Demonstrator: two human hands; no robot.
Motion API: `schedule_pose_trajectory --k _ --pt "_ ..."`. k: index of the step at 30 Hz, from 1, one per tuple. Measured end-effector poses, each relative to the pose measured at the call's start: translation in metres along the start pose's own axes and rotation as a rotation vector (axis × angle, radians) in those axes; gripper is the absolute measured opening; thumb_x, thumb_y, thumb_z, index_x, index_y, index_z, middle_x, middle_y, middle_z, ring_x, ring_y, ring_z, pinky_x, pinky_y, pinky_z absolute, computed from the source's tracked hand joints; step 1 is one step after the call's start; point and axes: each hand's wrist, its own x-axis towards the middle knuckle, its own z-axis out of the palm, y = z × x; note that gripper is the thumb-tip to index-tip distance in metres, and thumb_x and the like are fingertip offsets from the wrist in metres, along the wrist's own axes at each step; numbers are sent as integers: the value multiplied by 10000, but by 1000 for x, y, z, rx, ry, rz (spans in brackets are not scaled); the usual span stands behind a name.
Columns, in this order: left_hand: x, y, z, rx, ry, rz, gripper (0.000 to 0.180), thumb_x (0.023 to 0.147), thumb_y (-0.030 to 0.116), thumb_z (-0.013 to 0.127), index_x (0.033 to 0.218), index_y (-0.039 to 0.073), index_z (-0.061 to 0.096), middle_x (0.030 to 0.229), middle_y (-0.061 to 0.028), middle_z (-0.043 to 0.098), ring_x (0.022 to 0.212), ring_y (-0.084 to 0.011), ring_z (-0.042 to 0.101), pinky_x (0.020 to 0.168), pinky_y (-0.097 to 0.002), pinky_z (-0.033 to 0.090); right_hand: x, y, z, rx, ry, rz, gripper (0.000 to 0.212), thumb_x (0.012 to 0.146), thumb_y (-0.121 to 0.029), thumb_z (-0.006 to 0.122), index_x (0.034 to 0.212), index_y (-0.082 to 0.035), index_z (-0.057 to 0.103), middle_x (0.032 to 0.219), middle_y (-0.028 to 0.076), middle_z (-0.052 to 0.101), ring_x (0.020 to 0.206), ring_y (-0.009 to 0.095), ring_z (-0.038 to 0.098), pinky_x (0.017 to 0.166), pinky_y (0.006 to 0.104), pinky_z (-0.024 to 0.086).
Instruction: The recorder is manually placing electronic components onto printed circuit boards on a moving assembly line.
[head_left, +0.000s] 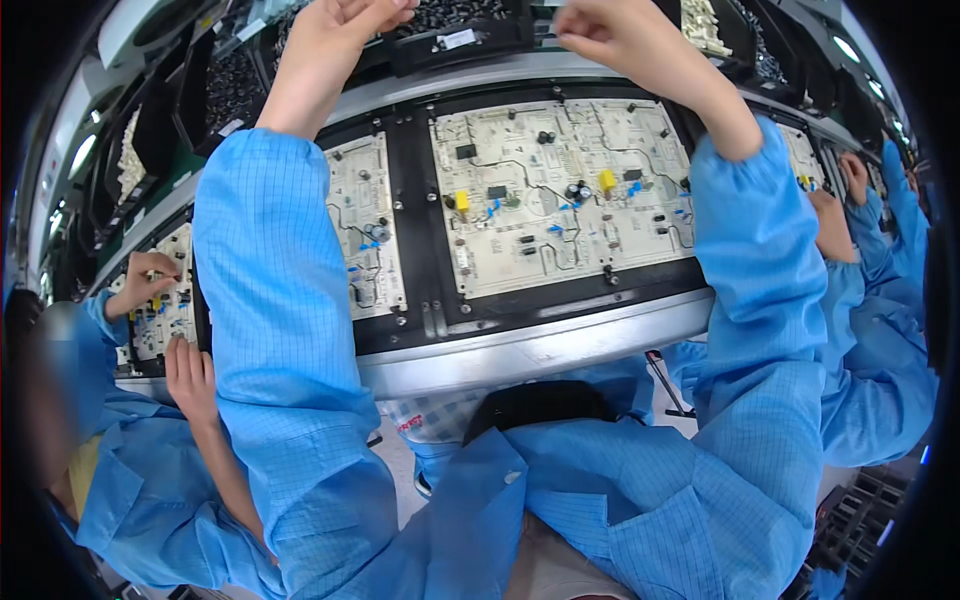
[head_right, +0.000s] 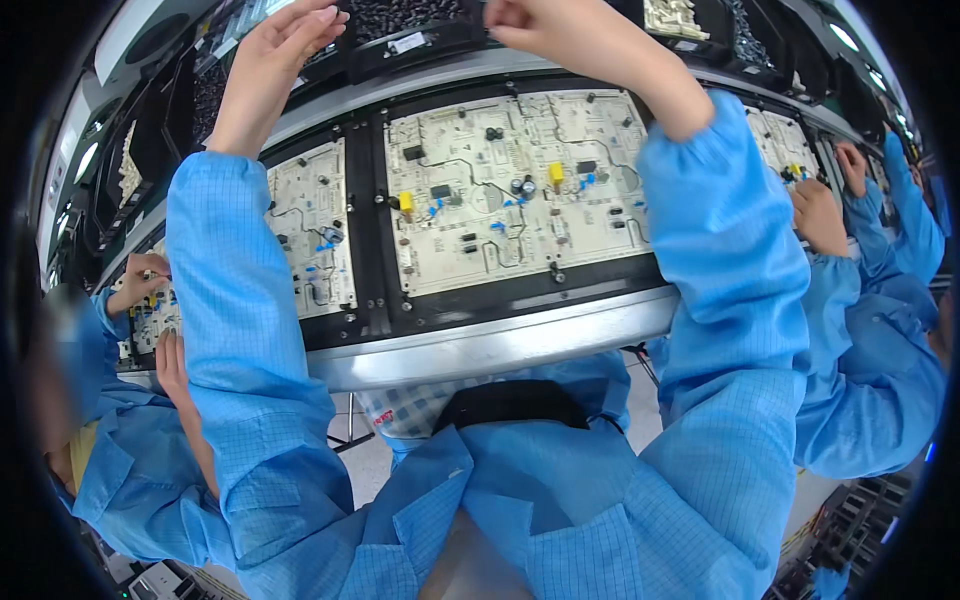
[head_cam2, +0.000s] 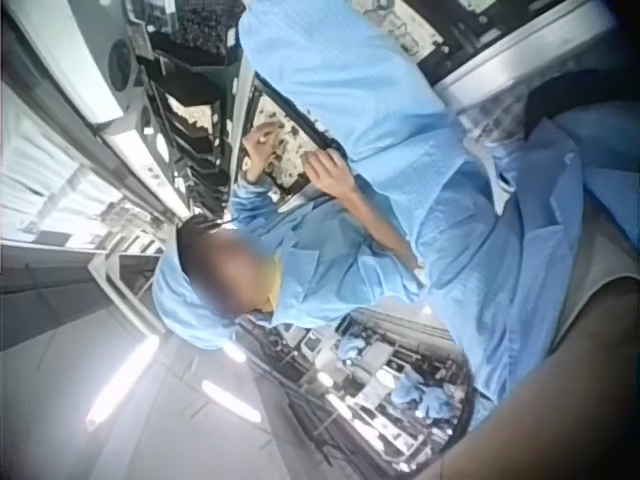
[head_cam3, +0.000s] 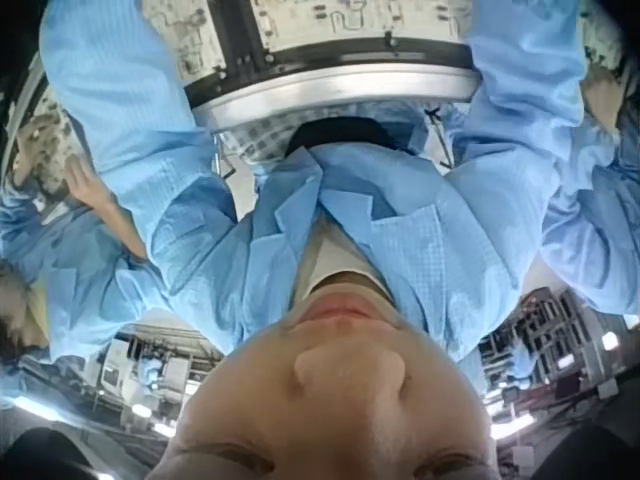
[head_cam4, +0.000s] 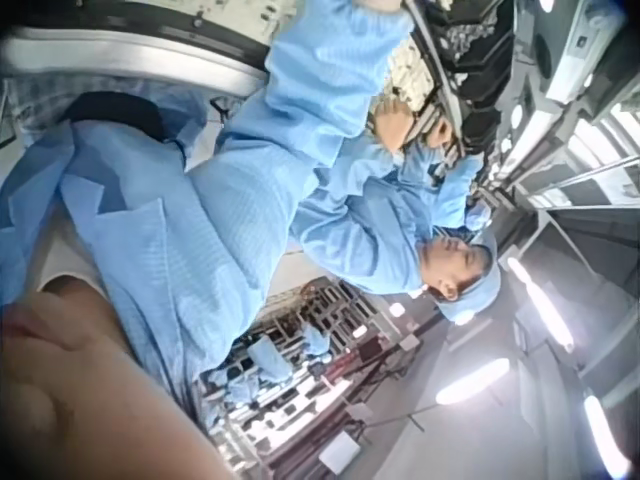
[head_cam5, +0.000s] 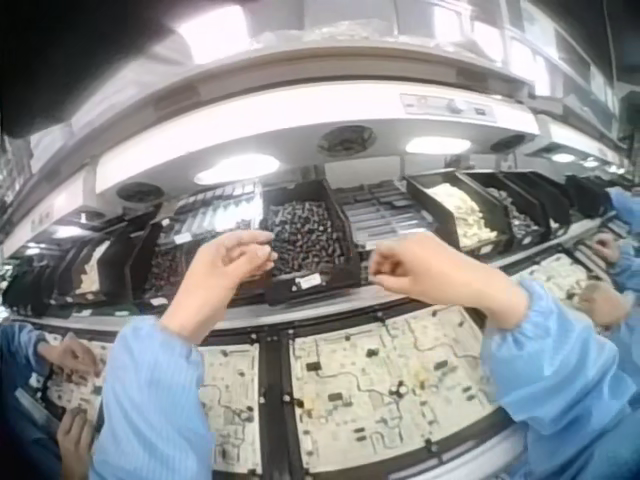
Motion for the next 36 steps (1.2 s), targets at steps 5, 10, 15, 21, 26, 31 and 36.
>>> schedule_pose_trajectory --k 5,10,15,21,26,31,36 --pt "-30 -5 25 -365 -269 -137 305 992 157 460 1203 -42 554 918 -18 548 885 -126 526 857 -263 443 -67 76 2 68 -87 142 122 869 -111 656 875 -2 600 655 -1 552 644 57 511 574 221 422" --pt "-55 -3 48 -520 -266 -435 266 977 189 502 1086 -42 573 858 -22 522 800 -115 506 817 -272 453 -82 101 3 82 -174 164 96 808 -42 666 885 13 652 704 31 611 668 80 561 621 235 466" --pt "-61 -6 61 -272 -344 -336 310 981 190 509 1145 -64 573 905 -54 585 862 -125 574 864 -251 478 -89 101 5 12 -241 126 134 793 -22 655 921 15 676 741 68 650 678 124 596 621 257 484" --pt "-69 9 70 -248 -376 -304 346 991 160 477 1244 -72 515 1120 -164 617 1086 -218 601 978 -289 478 -94 110 8 -14 -242 117 149 783 -21 657 925 1 695 770 95 675 678 148 605 614 277 485" --pt "-83 19 76 -236 -357 -292 355 983 131 483 1269 -78 492 1216 -203 583 1154 -251 575 1011 -302 459 -96 110 8 8 -255 123 148 785 -28 660 926 -11 699 774 85 675 680 149 601 611 281 477" --pt "-101 32 72 -252 -232 -250 345 972 104 493 1261 -86 499 1249 -215 566 1175 -250 562 1017 -300 455 -98 108 7 24 -258 104 134 781 -26 665 909 -10 700 789 84 674 686 161 605 619 280 481" --pt "-120 33 74 -334 -85 -248 340 972 80 478 1263 -94 494 1223 -235 577 1183 -257 556 1022 -299 450 -100 108 7 -4 -247 48 131 770 -21 671 897 -6 698 806 96 675 707 182 622 639 291 495"
